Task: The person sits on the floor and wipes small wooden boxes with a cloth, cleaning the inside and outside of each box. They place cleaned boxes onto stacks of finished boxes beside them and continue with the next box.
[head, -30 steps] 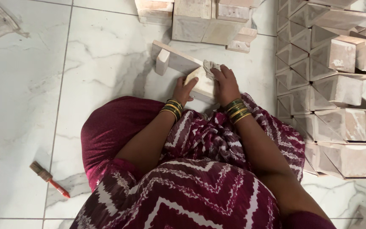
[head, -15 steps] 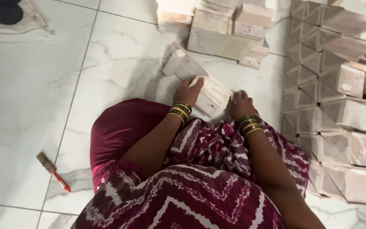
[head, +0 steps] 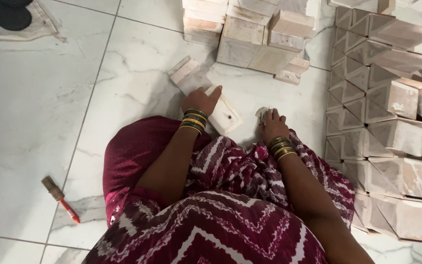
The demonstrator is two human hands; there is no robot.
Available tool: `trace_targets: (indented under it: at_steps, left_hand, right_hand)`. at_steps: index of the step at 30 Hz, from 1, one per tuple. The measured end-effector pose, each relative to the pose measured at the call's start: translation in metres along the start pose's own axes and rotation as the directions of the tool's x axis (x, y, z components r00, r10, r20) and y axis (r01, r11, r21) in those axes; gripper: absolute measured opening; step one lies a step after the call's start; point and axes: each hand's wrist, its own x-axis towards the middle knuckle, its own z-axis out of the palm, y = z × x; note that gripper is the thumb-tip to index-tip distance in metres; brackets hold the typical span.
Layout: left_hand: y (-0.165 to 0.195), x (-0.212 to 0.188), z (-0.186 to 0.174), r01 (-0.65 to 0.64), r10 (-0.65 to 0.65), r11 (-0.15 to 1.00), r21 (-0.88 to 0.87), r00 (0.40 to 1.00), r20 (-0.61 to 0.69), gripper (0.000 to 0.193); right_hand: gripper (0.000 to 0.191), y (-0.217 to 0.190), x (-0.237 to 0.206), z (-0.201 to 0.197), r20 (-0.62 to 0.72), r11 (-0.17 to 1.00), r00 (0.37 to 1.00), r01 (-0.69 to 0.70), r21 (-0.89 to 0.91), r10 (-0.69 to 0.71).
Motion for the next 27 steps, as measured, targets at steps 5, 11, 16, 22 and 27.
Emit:
trace_targets:
  at_steps: [5, 11, 16, 22, 27]
  left_hand:
    - [0.005, -0.003, 0.001, 0.081, -0.084, 0.996, 0.024, 0.982, 0.167, 0.077]
    - [-0.003, 0.006, 0.013, -0.134, 0.133, 0.989, -0.060, 0.991, -0.025, 0.064]
    - [-0.005, 0.013, 0.022, -0.029, 0.032, 0.900, -0.434, 0.999, 0.001, 0.042]
    - [0.004, 0.009, 0.041, 0.016, 0.043, 0.618, -0.786, 0.998, 0.054, 0.046]
    - [0.012, -0.002, 0.064, -0.163, 0.148, 0.804, -0.573, 0.986, -0.074, 0.085]
  right_hand:
    - [0.055, -0.002, -0.003, -0.004, -0.014, 1.000, 1.000, 0.005, -0.010, -0.005]
    - [0.055, -0.004, -0.003, -0.009, -0.015, 1.000, 1.000, -0.011, 0.019, 0.012]
    - [0.063, -0.007, -0.004, -0.013, 0.034, 0.999, 0.998, -0.046, 0.014, 0.045]
    - [0.055, -0.004, -0.004, -0.015, -0.029, 0.994, 0.999, -0.008, 0.113, 0.012]
    - [0.056, -0.004, -0.007, -0.012, -0.298, 0.823, 0.954, 0.189, 0.536, -0.026]
